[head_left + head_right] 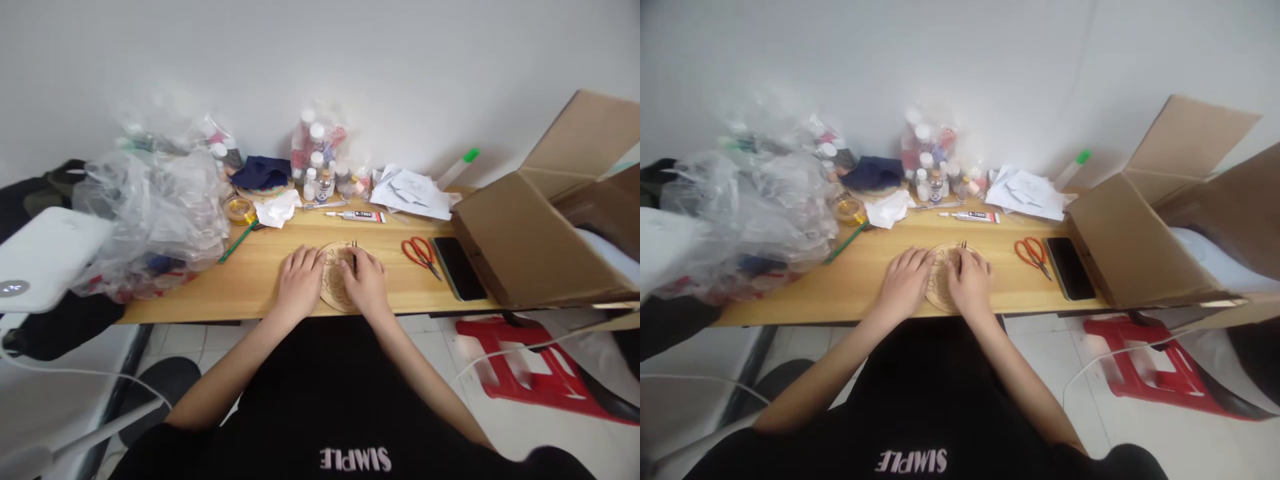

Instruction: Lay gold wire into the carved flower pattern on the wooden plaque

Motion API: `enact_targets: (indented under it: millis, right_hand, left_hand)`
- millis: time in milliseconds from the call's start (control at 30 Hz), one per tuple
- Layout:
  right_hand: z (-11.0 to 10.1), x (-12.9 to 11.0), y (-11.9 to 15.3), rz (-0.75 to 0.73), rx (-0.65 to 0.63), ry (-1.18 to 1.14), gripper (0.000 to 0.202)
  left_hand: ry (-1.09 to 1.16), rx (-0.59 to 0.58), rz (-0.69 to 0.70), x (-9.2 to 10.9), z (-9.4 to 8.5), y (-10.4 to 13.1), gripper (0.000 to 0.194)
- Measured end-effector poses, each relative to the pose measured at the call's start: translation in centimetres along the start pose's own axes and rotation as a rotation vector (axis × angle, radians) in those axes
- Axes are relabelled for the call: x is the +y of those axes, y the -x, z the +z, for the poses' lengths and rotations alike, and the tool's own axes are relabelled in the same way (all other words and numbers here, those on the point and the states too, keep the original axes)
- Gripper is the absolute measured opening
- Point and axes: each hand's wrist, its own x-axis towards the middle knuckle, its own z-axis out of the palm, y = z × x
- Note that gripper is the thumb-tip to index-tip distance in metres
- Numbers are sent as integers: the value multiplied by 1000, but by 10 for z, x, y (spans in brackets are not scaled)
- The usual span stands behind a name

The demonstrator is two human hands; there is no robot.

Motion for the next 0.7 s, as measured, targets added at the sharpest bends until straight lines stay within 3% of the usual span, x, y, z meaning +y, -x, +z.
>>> enact_targets:
  millis: [233, 367, 533, 700]
  right_hand:
    - [-41, 25, -14, 18, 55, -228, 31]
    - [-54, 43, -33, 48, 40, -346, 25]
    - [-50, 53, -56, 105, -68, -474, 19]
    - [-25, 51, -75, 110, -252, -628, 16]
  left_hand:
    - [-71, -99, 5, -9, -6, -14, 40]
    - [-100, -182, 61, -24, -12, -29, 40]
    - [-83, -312, 196, -45, -21, -51, 40]
    - [20, -360, 315, -43, -19, -72, 40]
